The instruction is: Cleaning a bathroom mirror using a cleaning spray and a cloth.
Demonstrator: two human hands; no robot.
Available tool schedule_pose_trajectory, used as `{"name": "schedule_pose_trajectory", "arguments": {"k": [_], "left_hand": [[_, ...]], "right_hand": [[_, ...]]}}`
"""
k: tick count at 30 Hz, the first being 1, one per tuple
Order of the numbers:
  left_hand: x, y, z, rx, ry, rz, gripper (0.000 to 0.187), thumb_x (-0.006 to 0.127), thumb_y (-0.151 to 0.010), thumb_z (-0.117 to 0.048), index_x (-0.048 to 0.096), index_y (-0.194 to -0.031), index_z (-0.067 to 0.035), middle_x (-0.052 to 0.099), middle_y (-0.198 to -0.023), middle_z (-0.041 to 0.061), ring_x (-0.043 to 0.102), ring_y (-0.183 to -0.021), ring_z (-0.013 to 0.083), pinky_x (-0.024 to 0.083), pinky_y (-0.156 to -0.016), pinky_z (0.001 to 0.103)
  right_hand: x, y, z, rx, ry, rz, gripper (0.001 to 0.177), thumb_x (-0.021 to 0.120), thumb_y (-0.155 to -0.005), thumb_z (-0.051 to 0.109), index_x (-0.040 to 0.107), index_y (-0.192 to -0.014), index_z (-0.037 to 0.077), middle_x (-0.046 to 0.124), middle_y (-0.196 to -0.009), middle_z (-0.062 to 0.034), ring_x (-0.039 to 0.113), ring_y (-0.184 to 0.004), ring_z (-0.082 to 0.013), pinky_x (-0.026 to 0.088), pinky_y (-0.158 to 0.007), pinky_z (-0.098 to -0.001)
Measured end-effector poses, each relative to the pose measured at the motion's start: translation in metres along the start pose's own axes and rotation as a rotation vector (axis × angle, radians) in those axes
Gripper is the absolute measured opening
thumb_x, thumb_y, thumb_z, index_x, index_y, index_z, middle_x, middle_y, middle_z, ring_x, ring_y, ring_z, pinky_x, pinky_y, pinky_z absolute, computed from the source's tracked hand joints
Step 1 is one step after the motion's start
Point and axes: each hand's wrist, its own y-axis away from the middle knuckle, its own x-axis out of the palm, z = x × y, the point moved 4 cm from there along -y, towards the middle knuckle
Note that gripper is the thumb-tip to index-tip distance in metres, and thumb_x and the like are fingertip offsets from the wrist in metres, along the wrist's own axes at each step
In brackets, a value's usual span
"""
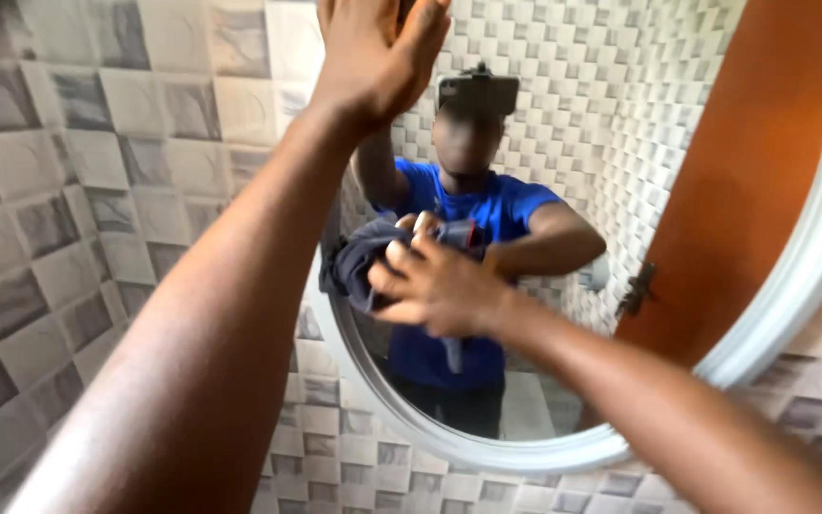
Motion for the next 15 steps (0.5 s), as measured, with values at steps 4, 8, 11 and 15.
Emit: {"name": "schedule_pose_trajectory", "arguments": {"k": [4, 8, 11, 15], "left_hand": [[-0.007, -0.003, -0.004, -0.002, 0.004, -0.023, 0.034, 0.059, -0.109, -0.045, 0.064, -0.122, -0.014, 0.067, -0.12, 0.01, 0.056, -0.125, 0.0315, 0.035, -0.112, 0.051], [-0.01, -0.002, -0.011, 0.087, -0.029, -0.069, 0.05, 0.054, -0.11, -0.048, 0.057, -0.143, -0.011, 0.061, -0.14, 0.015, 0.048, -0.139, 0.0367, 0.028, -0.119, 0.053], [-0.005, -0.001, -0.007, -0.032, -0.048, 0.0, 0.056, 0.055, -0.109, -0.055, 0.055, -0.145, -0.013, 0.061, -0.146, 0.013, 0.045, -0.146, 0.034, 0.026, -0.124, 0.051], [-0.01, -0.003, -0.005, -0.055, 0.029, -0.011, 0.063, 0.055, -0.109, -0.056, 0.049, -0.157, -0.015, 0.051, -0.163, 0.013, 0.036, -0.158, 0.0325, 0.022, -0.13, 0.048]], "right_hand": [[-0.02, 0.039, -0.097, 0.131, 0.086, 0.171, 0.052, 0.068, -0.092, 0.013, 0.078, -0.131, 0.045, 0.061, -0.119, -0.0107, 0.055, -0.115, -0.0324, 0.048, -0.092, -0.0459], [-0.073, 0.054, -0.203, 0.503, 0.35, -0.102, 0.013, 0.073, -0.087, 0.011, 0.068, -0.099, 0.014, 0.067, -0.108, -0.0071, 0.062, -0.108, -0.0285, 0.05, -0.093, -0.0489], [-0.086, 0.045, -0.223, 0.761, 0.489, -0.284, 0.019, 0.074, -0.094, 0.018, 0.063, -0.107, 0.009, 0.065, -0.106, -0.016, 0.063, -0.102, -0.0339, 0.051, -0.086, -0.0503], [-0.033, 0.005, -0.185, 1.2, 0.084, -0.483, 0.031, 0.059, -0.118, 0.034, 0.055, -0.125, 0.004, 0.061, -0.117, -0.0182, 0.063, -0.105, -0.0333, 0.052, -0.087, -0.0484]]}}
